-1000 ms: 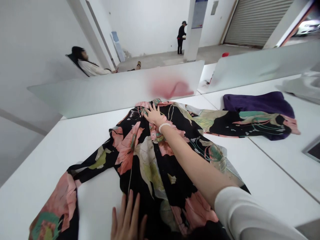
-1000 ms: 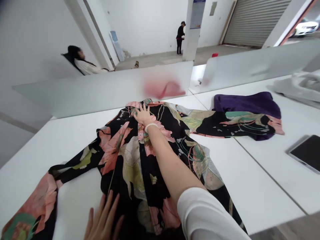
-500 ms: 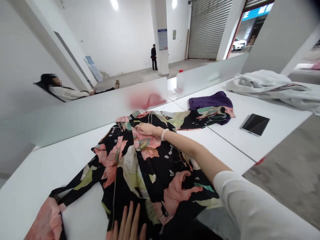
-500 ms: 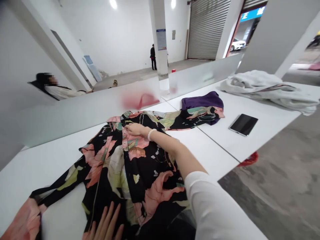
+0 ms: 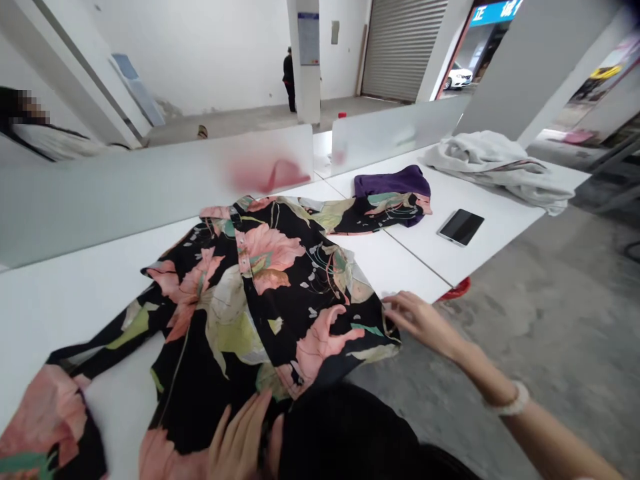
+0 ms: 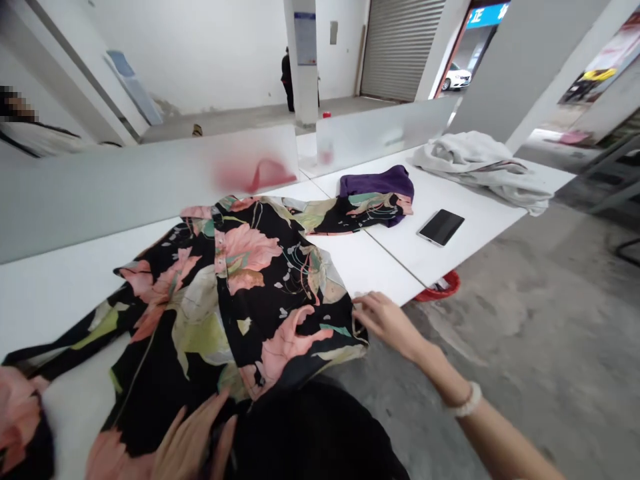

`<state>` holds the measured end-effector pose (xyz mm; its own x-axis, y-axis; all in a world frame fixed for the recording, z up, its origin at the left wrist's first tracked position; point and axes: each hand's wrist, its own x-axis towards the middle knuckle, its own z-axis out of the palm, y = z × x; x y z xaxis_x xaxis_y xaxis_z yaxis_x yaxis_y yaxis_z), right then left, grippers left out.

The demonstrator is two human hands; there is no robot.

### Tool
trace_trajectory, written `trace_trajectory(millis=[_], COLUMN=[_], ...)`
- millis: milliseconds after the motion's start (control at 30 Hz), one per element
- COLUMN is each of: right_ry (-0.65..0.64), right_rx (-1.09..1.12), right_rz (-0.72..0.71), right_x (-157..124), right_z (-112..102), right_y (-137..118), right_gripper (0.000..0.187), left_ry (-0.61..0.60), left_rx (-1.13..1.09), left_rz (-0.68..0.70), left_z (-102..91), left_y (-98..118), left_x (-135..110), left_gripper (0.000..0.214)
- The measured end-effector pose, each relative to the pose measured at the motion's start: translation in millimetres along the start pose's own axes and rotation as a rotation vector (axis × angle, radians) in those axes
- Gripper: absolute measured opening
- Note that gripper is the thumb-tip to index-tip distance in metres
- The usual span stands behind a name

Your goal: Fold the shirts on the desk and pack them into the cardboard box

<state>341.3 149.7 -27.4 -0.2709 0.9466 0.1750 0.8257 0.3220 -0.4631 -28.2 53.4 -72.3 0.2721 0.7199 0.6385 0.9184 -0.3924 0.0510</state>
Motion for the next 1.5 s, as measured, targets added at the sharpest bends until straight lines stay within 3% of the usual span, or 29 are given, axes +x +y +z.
trace_trajectory(millis=[100, 233, 367, 567, 700, 867, 967, 1100, 1267, 1400, 1500], right_ry=[-0.019, -0.019, 0.019, 0.268, 0.394, 0.182, 0.119, 0.157, 0.01, -0.07, -0.1], right_rx=[-0.099, -0.167, -0.122, -0.103, -0.204, -0.515, -0.6, -0.429, -0.108, 0.058, 0.079], right_rz=[-0.143, -0.215, -0.254, -0.23, -0.084, 0.147, 0.119, -0.05, -0.383, -0.463, -0.5], right_x=[-17, -4, 6, -9, -24, -42, -42, -22, 5, 14, 15], right_z=[15, 20, 2, -31, -44, -43, -37, -23, 7, 28, 43], right_y=[-26, -35, -36, -34, -9, 34, 40, 8, -63, -99, -106], right_gripper=[0.044, 0.028, 0.027, 0.017, 0.015, 0.014, 0.014, 0.019, 0.023, 0.025, 0.028], left_ry=[-0.102, -0.256, -0.247, -0.113, -0.225, -0.458, -0.462, -0.391, -0.245, -0.347, -0.284], left_rx=[-0.023, -0.09, -0.126, -0.027, 0.009, -0.042, -0.122, -0.178, -0.265, -0.541, -0.584], left_rz=[0.026, -0.041, -0.072, -0.098, 0.038, 0.092, 0.034, -0.049, -0.18, -0.164, -0.407], left_z=[11.9, 6.9, -10.4, -38.7, -39.9, -13.0, -3.9, -9.9, -25.2, -34.5, -44.4], left_y=[27, 33, 28, 36, 48, 55, 56, 56, 66, 76, 70], left_x=[33, 50, 55, 86, 98, 77, 62, 56, 65, 65, 43], left_gripper=[0.035, 0.025, 0.029, 0.032, 0.033, 0.028, 0.026, 0.019, 0.015, 0.015, 0.017])
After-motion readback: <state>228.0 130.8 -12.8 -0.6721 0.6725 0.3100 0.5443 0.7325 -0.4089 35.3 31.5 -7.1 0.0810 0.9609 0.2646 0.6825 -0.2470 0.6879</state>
